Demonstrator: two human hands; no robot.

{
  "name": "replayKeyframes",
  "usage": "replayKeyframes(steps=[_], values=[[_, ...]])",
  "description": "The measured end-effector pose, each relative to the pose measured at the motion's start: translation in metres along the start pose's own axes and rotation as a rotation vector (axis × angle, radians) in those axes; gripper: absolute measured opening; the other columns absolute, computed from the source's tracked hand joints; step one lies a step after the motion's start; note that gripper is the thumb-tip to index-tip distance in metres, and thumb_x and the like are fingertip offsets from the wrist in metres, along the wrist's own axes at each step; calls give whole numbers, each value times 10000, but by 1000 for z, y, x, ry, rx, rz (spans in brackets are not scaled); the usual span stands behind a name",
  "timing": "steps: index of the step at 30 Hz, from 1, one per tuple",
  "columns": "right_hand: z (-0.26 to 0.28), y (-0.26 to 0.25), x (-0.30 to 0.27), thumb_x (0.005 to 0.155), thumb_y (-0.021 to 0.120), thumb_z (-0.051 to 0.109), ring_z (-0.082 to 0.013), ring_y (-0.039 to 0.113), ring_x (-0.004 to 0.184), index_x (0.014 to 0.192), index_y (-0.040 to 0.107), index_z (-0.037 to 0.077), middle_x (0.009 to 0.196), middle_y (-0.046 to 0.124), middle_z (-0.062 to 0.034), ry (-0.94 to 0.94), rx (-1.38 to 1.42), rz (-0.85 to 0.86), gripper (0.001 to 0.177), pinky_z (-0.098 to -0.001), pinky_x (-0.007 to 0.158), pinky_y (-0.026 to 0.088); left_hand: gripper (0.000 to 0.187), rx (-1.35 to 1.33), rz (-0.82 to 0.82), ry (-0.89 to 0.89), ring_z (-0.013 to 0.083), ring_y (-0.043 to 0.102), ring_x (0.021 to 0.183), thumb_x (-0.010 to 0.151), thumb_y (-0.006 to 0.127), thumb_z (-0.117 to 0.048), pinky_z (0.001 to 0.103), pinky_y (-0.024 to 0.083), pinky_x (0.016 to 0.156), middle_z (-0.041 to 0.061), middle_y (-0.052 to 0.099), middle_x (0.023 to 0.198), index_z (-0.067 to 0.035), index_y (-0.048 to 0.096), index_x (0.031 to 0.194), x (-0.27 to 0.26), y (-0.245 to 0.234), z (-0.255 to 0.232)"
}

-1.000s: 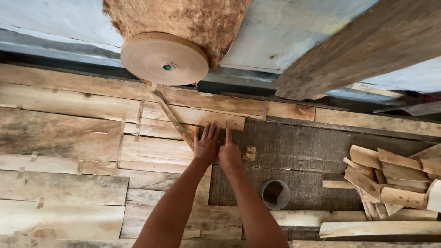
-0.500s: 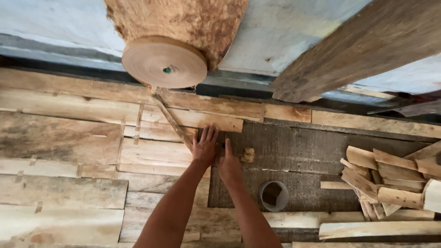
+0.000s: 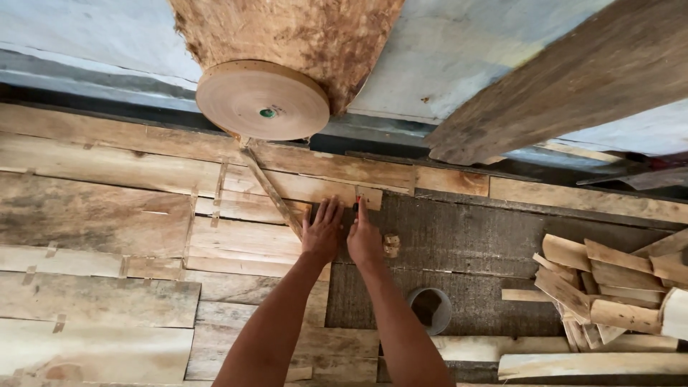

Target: The recorder is using a utility knife to trim and shave thin strips of wood or bamboo on a low wooden surface.

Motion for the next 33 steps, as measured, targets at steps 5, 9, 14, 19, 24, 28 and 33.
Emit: replayKeyframes(steps=[5, 9, 14, 19, 24, 28, 33], values=[[-15, 19, 18, 1084, 438, 191, -277, 643, 508, 1677, 41, 265, 1117, 754, -162, -55, 59, -62, 717, -402, 435, 516, 680, -23, 62, -22, 195, 82, 1592, 1052, 440, -355, 612, 79, 1244, -16, 65, 1742, -224, 160, 1657, -2, -13, -3], [-10, 15, 15, 1090, 443, 187, -271, 647, 529, 1688, 40, 268, 1078, 763, -182, -38, 80, -45, 726, -396, 459, 533, 682, -5, -1, -6, 184, 94, 1587, 1047, 446, -344, 596, 83, 1254, -18, 76, 1738, -230, 162, 1657, -1, -2, -1], [-21, 27, 26, 1050, 476, 160, -258, 654, 534, 1664, 43, 233, 1033, 731, -185, -135, 104, -102, 755, -389, 452, 542, 689, 40, -7, -3, 184, 92, 1590, 1044, 447, -351, 597, 89, 1241, -19, 73, 1740, -227, 157, 1657, -1, 2, 0], [8, 2, 10, 1089, 455, 177, -263, 547, 492, 1698, 20, 222, 756, 711, -165, -8, 58, 9, 750, -397, 456, 445, 695, 21, 64, -15, 198, 79, 1592, 1047, 443, -384, 609, 86, 1233, 2, 59, 1742, -217, 150, 1655, -3, -13, -4], [13, -7, 10, 1097, 438, 191, -252, 512, 478, 1695, 48, 242, 717, 675, -148, 14, 40, 46, 715, -402, 442, 419, 699, 38, 36, -9, 219, 83, 1596, 1051, 446, -401, 613, 75, 1249, 20, 72, 1741, -198, 162, 1656, -2, -8, -5], [13, -10, 10, 1097, 445, 203, -256, 566, 504, 1690, 55, 219, 761, 700, -154, 9, -2, 43, 709, -408, 459, 468, 692, 64, 8, -5, 217, 79, 1589, 1047, 438, -389, 614, 72, 1238, 21, 68, 1737, -200, 160, 1651, 0, -1, -6], [-28, 39, 42, 1038, 524, 154, -277, 604, 581, 1655, 131, 200, 941, 689, -206, -125, 2, -103, 733, -421, 482, 537, 724, 77, 92, -9, 228, 51, 1589, 1044, 440, -413, 622, 58, 1232, 40, 25, 1740, -189, 130, 1659, -2, -11, -8]])
Point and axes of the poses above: each hand's wrist, its own x-axis towards the middle knuckle, its own y-axis out of the palm, z = x × y, the point moved 1 cm from there along x, towards the middle knuckle
